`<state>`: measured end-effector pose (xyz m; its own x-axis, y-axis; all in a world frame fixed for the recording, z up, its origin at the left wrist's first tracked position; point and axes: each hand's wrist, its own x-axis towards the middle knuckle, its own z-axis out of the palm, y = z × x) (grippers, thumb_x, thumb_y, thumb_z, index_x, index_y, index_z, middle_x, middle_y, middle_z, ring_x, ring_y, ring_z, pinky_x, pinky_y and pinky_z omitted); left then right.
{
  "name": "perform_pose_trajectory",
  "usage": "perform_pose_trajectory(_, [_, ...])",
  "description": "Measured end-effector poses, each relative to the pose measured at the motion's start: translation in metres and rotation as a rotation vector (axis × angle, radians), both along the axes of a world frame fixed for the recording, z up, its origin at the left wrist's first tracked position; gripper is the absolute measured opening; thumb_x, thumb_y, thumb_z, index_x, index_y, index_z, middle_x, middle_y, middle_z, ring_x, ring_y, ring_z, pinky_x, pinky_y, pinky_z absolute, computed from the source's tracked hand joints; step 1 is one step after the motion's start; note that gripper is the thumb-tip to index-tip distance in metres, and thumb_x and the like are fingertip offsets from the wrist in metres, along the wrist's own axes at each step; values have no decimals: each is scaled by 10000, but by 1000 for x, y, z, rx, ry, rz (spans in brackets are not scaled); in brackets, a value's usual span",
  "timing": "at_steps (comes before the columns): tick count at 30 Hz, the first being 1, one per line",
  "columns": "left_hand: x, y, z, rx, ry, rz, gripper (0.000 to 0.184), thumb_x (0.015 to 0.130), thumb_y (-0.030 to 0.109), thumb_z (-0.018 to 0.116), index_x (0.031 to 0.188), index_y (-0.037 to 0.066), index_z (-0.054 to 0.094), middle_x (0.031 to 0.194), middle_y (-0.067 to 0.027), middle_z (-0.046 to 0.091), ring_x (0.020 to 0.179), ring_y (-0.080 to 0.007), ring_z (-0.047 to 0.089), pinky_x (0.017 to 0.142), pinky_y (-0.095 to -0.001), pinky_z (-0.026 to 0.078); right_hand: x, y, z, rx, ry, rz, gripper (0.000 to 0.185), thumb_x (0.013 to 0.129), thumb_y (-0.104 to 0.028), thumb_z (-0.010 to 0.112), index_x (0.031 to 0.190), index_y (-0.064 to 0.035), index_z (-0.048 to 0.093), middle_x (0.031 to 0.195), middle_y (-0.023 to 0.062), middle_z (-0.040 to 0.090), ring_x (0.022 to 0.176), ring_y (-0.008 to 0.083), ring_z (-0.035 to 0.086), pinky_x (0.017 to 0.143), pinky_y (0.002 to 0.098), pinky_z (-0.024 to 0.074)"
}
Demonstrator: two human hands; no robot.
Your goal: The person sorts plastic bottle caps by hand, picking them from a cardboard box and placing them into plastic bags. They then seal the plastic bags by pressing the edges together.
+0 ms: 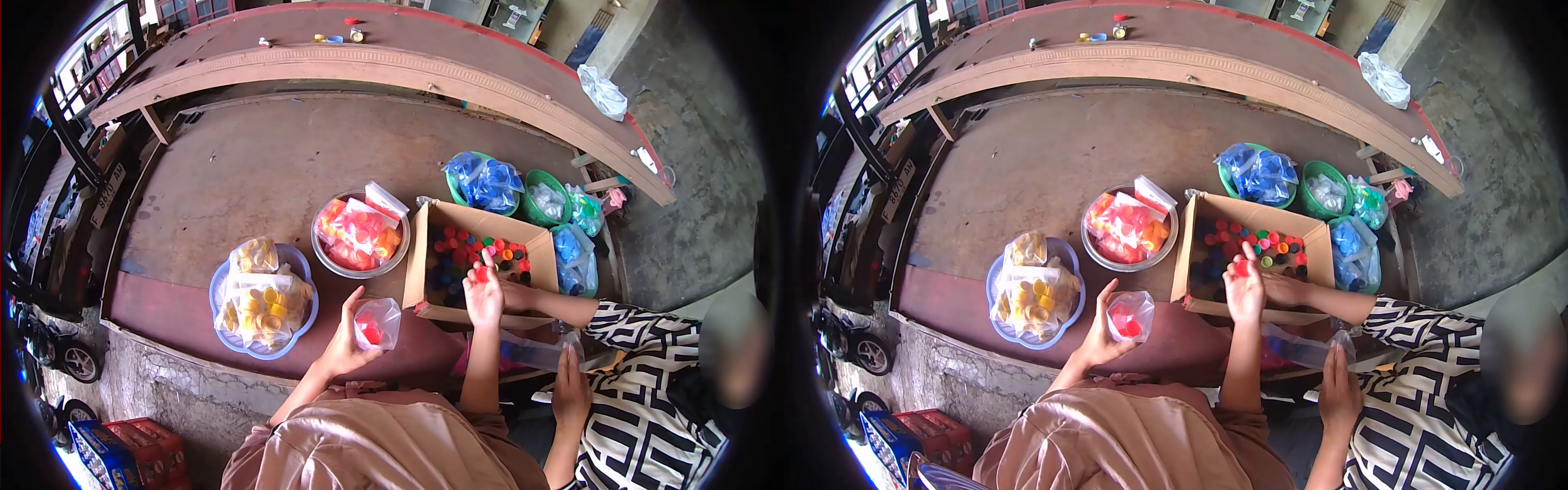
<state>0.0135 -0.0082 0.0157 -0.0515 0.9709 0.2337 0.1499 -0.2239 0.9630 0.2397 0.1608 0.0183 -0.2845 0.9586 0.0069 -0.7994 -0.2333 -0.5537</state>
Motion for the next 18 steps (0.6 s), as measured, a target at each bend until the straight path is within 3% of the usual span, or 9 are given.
perform_pose_trajectory(1, [1, 1, 0, 1, 5, -3, 1047, 583, 78, 751, 1363, 27, 55, 1225, -197, 385, 1149, -307, 419, 971, -394, 345, -8, -11, 14, 118, -31, 56, 327, 914, -167, 421, 1207, -24, 440, 871, 45, 518, 698, 128, 472, 627, 243, 395])
perform_pose_trajectory(7, [8, 4, -3, 14, 20, -14, 1042, 587, 74, 748, 1362, 27, 54, 1228, -201, 387, 1144, -312, 427, 961, -393, 357, -75, -89, 62, 915, -955, 12, 254, 937, -130, 353, 1057, 4, 533, 859, 62, 501, 736, 114, 486, 688, 259, 410])
perform_pose_trajectory(9, [7, 5, -3, 23, 26, -18, 1043, 587, 72, 748, 1362, 28, 53, 1229, -203, 386, 1144, -314, 428, 960, -394, 359, -78, -94, 52, 875, -983, 152, 266, 941, -111, 339, 1095, -1, 525, 873, 70, 502, 757, 118, 492, 725, 270, 415])
perform_pose_trajectory(10, [7, 6, -3, 19, 21, -21, 1044, 587, 72, 749, 1362, 28, 51, 1230, -204, 385, 1145, -315, 428, 959, -394, 360, -77, -95, 42, 634, -808, 299, 386, 943, -253, 369, 1190, 29, 462, 927, 51, 471, 764, 113, 446, 718, 235, 370])
perform_pose_trajectory(11, [6, 5, -3, 13, 15, -20, 1045, 587, 71, 749, 1363, 29, 50, 1230, -205, 385, 1145, -315, 429, 959, -394, 361, -81, -93, 38, 312, -363, 433, 535, 930, -368, 364, 1276, 40, 369, 964, 70, 471, 774, 131, 444, 724, 257, 362])
perform_pose_trajectory(13, [4, 5, -5, -6, 10, -11, 1049, 589, 74, 752, 1363, 31, 46, 1234, -210, 381, 1149, -319, 428, 959, -395, 362, -76, -89, 41, 66, -70, 491, 645, 910, -441, 353, 1329, 43, 273, 1038, 89, 465, 785, 148, 444, 724, 278, 359])
perform_pose_trajectory(14, [4, 6, -5, -6, 13, -7, 1048, 590, 75, 753, 1363, 32, 46, 1234, -211, 380, 1149, -319, 428, 959, -395, 362, -75, -86, 41, 13, 22, 496, 644, 907, -408, 366, 1351, 36, 222, 1114, 107, 455, 802, 160, 452, 731, 294, 364])
perform_pose_trajectory(17, [5, 7, -4, -24, 14, -9, 1047, 592, 78, 753, 1363, 32, 45, 1237, -214, 379, 1150, -320, 428, 957, -395, 365, -75, -83, 47, 45, -32, 439, 629, 902, -361, 389, 1356, 36, 212, 1160, 111, 443, 821, 166, 462, 742, 302, 367])
perform_pose_trajectory(18, [5, 7, -4, -26, 21, -12, 1048, 593, 78, 754, 1363, 31, 45, 1236, -213, 381, 1148, -319, 431, 956, -395, 366, -74, -83, 44, 113, -171, 402, 606, 897, -315, 404, 1352, 43, 222, 1164, 108, 449, 837, 174, 470, 747, 306, 367])
